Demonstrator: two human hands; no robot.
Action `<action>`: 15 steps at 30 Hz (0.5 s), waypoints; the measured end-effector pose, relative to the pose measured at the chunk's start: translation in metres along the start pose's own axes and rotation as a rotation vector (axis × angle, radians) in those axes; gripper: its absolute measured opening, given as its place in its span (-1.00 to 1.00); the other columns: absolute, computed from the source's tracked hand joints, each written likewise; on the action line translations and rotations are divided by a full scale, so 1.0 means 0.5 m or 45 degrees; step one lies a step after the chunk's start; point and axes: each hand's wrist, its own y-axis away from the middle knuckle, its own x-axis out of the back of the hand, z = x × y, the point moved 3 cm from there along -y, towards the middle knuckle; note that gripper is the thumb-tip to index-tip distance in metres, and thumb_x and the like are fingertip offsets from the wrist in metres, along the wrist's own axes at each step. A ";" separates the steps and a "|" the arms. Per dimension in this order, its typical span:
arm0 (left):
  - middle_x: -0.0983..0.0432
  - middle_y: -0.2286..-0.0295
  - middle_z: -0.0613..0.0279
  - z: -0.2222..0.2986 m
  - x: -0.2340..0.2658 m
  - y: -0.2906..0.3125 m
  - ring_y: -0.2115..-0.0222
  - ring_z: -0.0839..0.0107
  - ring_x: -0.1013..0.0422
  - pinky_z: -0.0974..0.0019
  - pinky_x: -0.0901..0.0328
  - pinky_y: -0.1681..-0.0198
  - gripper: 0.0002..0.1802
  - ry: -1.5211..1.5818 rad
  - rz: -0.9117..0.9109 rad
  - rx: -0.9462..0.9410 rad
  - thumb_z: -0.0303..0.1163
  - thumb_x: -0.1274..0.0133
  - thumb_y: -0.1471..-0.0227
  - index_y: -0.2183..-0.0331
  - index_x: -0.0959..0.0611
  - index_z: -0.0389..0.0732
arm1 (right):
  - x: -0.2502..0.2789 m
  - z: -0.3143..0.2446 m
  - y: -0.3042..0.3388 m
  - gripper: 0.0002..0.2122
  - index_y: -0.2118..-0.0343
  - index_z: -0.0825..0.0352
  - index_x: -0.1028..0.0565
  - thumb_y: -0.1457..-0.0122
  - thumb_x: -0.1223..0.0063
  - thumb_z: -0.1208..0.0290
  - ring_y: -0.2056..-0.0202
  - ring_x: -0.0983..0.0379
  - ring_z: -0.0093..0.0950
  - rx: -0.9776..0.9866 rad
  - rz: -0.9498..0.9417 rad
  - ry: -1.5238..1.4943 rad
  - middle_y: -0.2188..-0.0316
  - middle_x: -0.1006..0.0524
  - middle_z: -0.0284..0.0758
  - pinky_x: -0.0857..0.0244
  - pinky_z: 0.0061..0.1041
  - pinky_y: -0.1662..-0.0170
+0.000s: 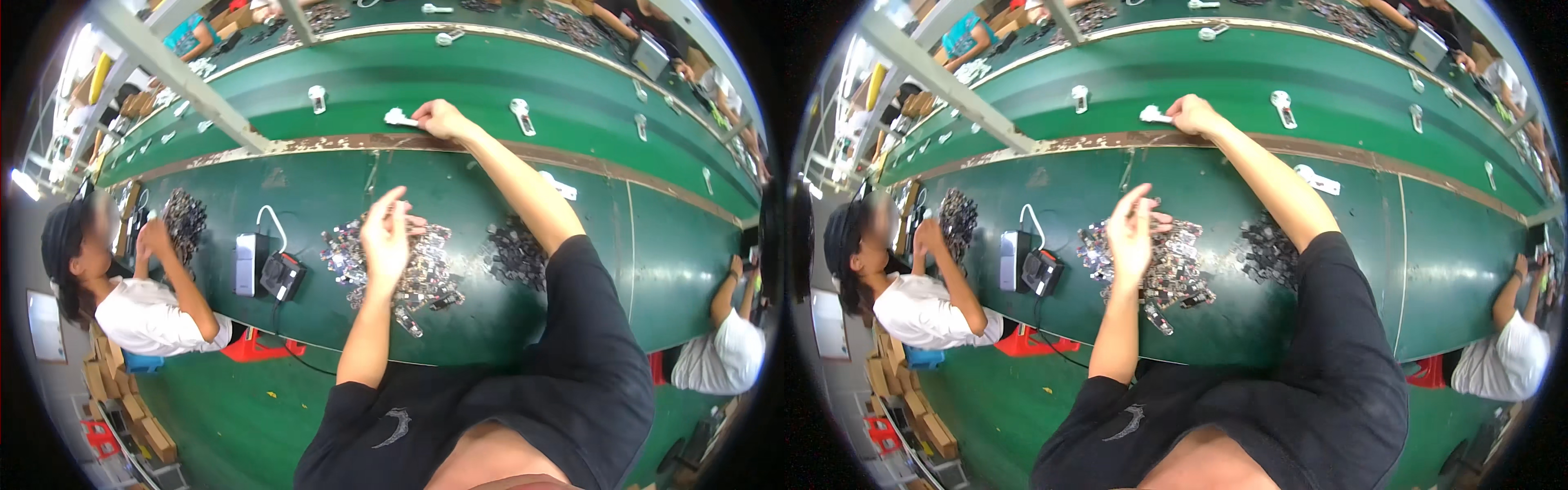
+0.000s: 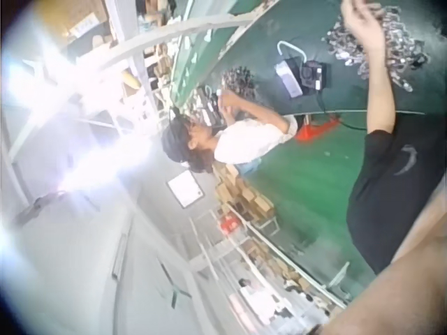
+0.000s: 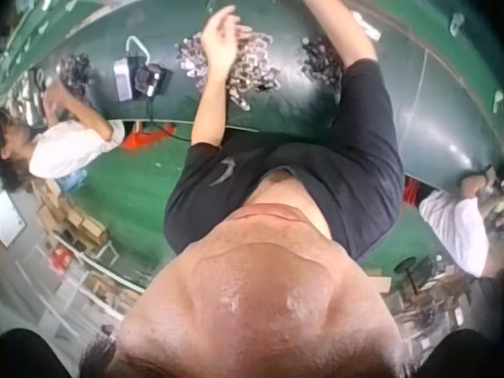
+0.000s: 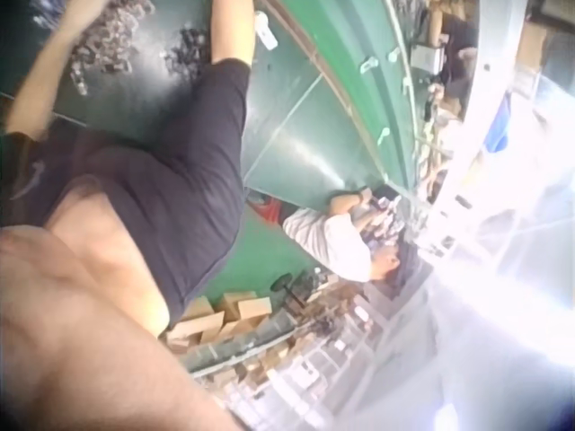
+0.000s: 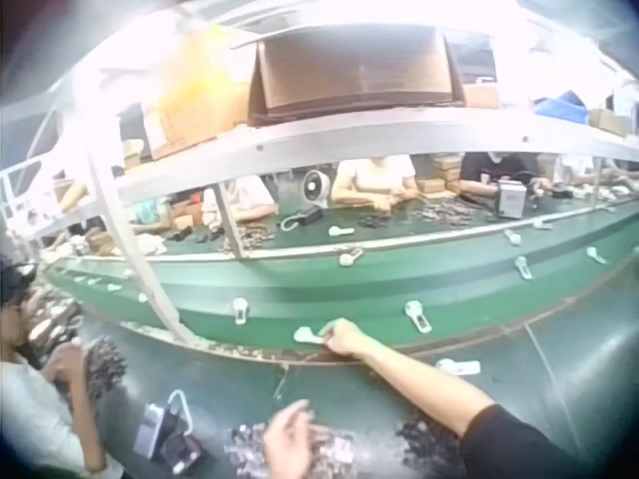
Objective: Assemble small electronic components including PCBs and small fans into plastic housings and place them on the conveyor belt.
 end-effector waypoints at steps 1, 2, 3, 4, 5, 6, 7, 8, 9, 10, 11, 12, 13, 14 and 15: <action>-0.44 0.32 0.11 -0.002 -0.001 -0.007 0.53 0.44 -0.48 0.39 -0.44 0.45 -0.65 0.068 -0.019 0.032 -0.41 0.09 -0.22 -0.02 -0.45 -0.31 | 0.013 0.024 0.025 -0.73 0.17 0.26 -0.60 -0.03 -0.08 0.50 0.33 -0.51 -0.47 -0.075 -0.197 -0.278 0.32 -0.61 -0.24 -0.40 -0.48 0.22; -0.45 0.32 0.14 -0.006 0.021 -0.008 0.56 0.50 -0.43 0.40 -0.40 0.49 -0.63 0.156 -0.005 0.109 -0.40 0.08 -0.22 -0.03 -0.45 -0.30 | 0.012 -0.009 0.083 -0.76 0.18 0.26 -0.60 -0.06 -0.12 0.46 0.36 -0.47 -0.57 0.003 -0.307 -0.411 0.33 -0.61 -0.31 -0.39 -0.53 0.27; -0.47 0.32 0.19 -0.023 0.041 -0.014 0.54 0.53 -0.37 0.44 -0.35 0.47 -0.62 0.207 0.003 0.218 -0.37 0.06 -0.21 -0.04 -0.46 -0.26 | 0.013 -0.029 0.138 -0.76 0.17 0.27 -0.60 -0.07 -0.15 0.42 0.38 -0.46 -0.60 0.021 -0.347 -0.480 0.33 -0.61 -0.33 -0.39 -0.55 0.29; -0.46 0.26 0.23 -0.024 0.049 -0.014 0.47 0.55 -0.34 0.46 -0.31 0.39 -0.58 0.344 -0.024 0.342 -0.31 0.05 -0.21 -0.07 -0.44 -0.24 | 0.016 -0.049 0.194 -0.76 0.18 0.28 -0.59 -0.08 -0.16 0.38 0.34 -0.49 -0.56 0.138 -0.358 -0.444 0.34 -0.61 -0.31 -0.40 -0.51 0.25; -0.44 0.18 0.26 -0.032 0.060 -0.015 0.40 0.56 -0.31 0.45 -0.28 0.34 -0.53 0.551 -0.136 0.353 -0.25 0.05 -0.21 -0.10 -0.39 -0.23 | 0.024 -0.065 0.249 -0.75 0.18 0.35 -0.56 -0.12 -0.12 0.34 0.22 -0.49 -0.46 0.480 -0.287 -0.190 0.29 -0.58 -0.24 -0.39 -0.42 0.17; -0.41 0.12 0.26 -0.025 0.067 -0.009 0.37 0.56 -0.30 0.44 -0.26 0.33 -0.51 0.579 -0.077 0.391 -0.25 0.04 -0.21 -0.11 -0.36 -0.24 | 0.032 -0.098 0.311 -0.76 0.21 0.35 -0.55 -0.10 -0.13 0.34 0.21 -0.51 -0.36 0.502 -0.255 -0.097 0.28 -0.58 -0.18 -0.36 -0.38 0.12; -0.41 0.12 0.26 -0.041 0.075 -0.006 0.36 0.57 -0.29 0.48 -0.24 0.35 -0.53 0.620 -0.071 0.262 -0.26 0.05 -0.21 -0.10 -0.38 -0.25 | 0.033 -0.103 0.356 -0.78 0.22 0.33 -0.55 -0.11 -0.10 0.34 0.20 -0.50 -0.30 0.495 -0.342 -0.227 0.28 -0.56 -0.16 -0.35 -0.38 0.10; -0.44 0.17 0.25 -0.003 0.038 0.005 0.37 0.60 -0.29 0.55 -0.20 0.40 -0.58 0.359 -0.034 0.220 -0.27 0.05 -0.22 -0.06 -0.43 -0.26 | 0.043 -0.102 0.407 -0.80 0.23 0.35 -0.53 -0.16 -0.04 0.36 0.20 -0.48 -0.26 0.584 -0.307 -0.250 0.30 -0.53 -0.16 -0.34 -0.36 0.11; -0.47 0.26 0.29 0.004 0.043 0.007 0.44 0.65 -0.29 0.60 -0.16 0.48 -0.61 0.113 -0.147 0.175 -0.28 0.05 -0.22 0.00 -0.48 -0.29 | 0.035 -0.095 0.438 -0.84 0.26 0.35 -0.50 -0.18 0.00 0.39 0.23 -0.45 -0.22 0.688 -0.214 -0.147 0.35 -0.50 -0.17 -0.32 -0.31 0.14; -0.47 0.34 0.32 0.009 0.028 0.013 0.52 0.67 -0.28 0.60 -0.13 0.54 -0.62 0.057 -0.260 0.132 -0.27 0.03 -0.21 0.04 -0.51 -0.32 | 0.031 -0.079 0.461 -0.86 0.28 0.36 -0.48 -0.17 0.01 0.42 0.27 -0.43 -0.22 0.737 -0.107 -0.041 0.39 -0.46 -0.18 -0.31 -0.28 0.17; -0.46 0.38 0.35 0.018 0.010 0.026 0.55 0.69 -0.26 0.61 -0.13 0.55 -0.63 -0.020 -0.239 0.106 -0.28 0.00 -0.19 0.05 -0.52 -0.32 | 0.036 -0.074 0.481 -0.90 0.34 0.33 -0.49 -0.10 -0.05 0.45 0.30 -0.43 -0.22 0.635 -0.089 -0.123 0.46 -0.49 -0.18 -0.29 -0.26 0.17; -0.43 0.35 0.32 0.015 0.001 0.029 0.54 0.67 -0.27 0.62 -0.16 0.52 -0.67 -0.192 -0.261 0.000 -0.34 -0.03 -0.17 0.08 -0.53 -0.33 | 0.046 -0.068 0.495 -0.88 0.34 0.36 -0.48 -0.08 -0.07 0.44 0.30 -0.45 -0.25 0.573 -0.149 -0.145 0.47 -0.51 -0.23 -0.31 -0.28 0.18; -0.40 0.27 0.26 0.021 -0.010 0.036 0.51 0.64 -0.29 0.59 -0.22 0.49 -0.70 -0.306 -0.301 -0.089 -0.41 -0.04 -0.14 0.09 -0.54 -0.35 | 0.051 -0.061 0.505 -0.86 0.35 0.37 -0.48 -0.07 -0.10 0.42 0.31 -0.48 -0.29 0.521 -0.205 -0.211 0.47 -0.53 -0.25 -0.33 -0.32 0.20; -0.36 0.20 0.22 0.034 -0.025 0.046 0.47 0.60 -0.31 0.56 -0.26 0.47 -0.69 -0.296 -0.442 -0.158 -0.44 -0.04 -0.13 0.10 -0.53 -0.38 | 0.054 -0.052 0.511 -0.85 0.35 0.37 -0.48 -0.07 -0.11 0.41 0.32 -0.49 -0.30 0.447 -0.249 -0.234 0.46 -0.54 -0.25 -0.34 -0.35 0.22; -0.37 0.19 0.21 0.037 -0.034 0.051 0.39 0.55 -0.34 0.53 -0.30 0.43 -0.68 -0.314 -0.482 -0.175 -0.45 -0.06 -0.11 0.09 -0.54 -0.37 | 0.057 -0.043 0.515 -0.85 0.35 0.37 -0.48 -0.07 -0.12 0.40 0.34 -0.50 -0.32 0.376 -0.295 -0.258 0.45 -0.55 -0.25 -0.35 -0.37 0.23</action>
